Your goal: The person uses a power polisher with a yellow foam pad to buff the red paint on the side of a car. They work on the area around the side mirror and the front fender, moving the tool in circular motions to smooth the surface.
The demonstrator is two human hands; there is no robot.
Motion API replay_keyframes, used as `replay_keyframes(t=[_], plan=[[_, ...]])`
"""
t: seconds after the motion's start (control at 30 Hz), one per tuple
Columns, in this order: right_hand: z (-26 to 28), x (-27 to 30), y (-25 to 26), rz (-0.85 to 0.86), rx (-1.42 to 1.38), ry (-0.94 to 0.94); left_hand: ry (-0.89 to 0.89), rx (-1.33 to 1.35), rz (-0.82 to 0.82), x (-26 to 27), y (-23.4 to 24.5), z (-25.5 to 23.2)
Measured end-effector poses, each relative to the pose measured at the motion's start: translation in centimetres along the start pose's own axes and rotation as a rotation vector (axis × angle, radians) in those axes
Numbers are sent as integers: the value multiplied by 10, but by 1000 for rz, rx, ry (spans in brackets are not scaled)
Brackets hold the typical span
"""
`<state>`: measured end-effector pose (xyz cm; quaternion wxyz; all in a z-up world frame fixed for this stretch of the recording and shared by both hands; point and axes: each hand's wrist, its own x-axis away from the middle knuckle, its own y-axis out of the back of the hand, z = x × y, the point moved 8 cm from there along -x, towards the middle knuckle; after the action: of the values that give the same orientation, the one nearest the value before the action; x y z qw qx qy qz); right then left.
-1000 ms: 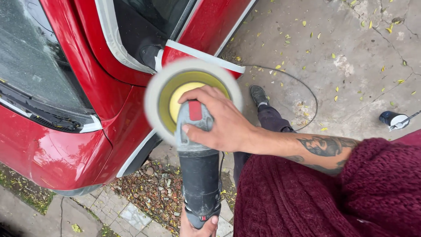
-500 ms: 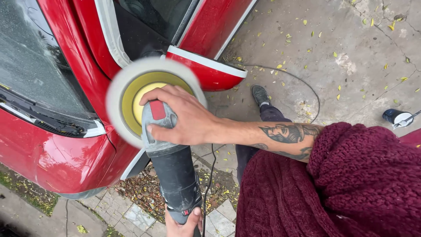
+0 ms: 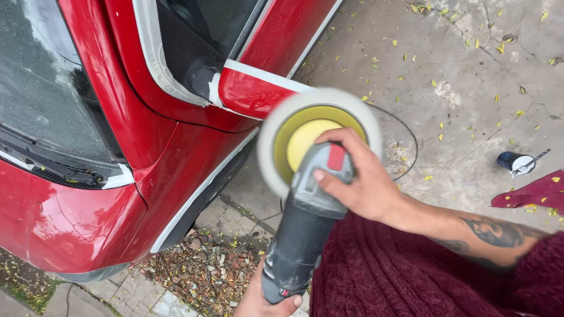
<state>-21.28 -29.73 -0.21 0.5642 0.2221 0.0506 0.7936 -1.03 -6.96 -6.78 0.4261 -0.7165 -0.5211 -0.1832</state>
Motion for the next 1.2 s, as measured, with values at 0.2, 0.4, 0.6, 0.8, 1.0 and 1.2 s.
replay_keyframes(t=[0.2,0.4,0.6,0.8,1.0,1.2], plan=[[-57,65,22,-170,-2,-102,91,-349,61,-22,-24,12],[-87,135,7,-374,139,-60,5,-409,88,-27,-24,76],[-102,183,-18,-491,202,-110,7,-361,106,-22,-17,135],[-116,168,-30,-459,295,1,-181,-133,31,-59,-30,187],[-151,95,-51,-217,406,186,-264,106,-214,-154,-50,247],[-141,36,-86,70,490,362,-510,499,-404,-242,-94,275]])
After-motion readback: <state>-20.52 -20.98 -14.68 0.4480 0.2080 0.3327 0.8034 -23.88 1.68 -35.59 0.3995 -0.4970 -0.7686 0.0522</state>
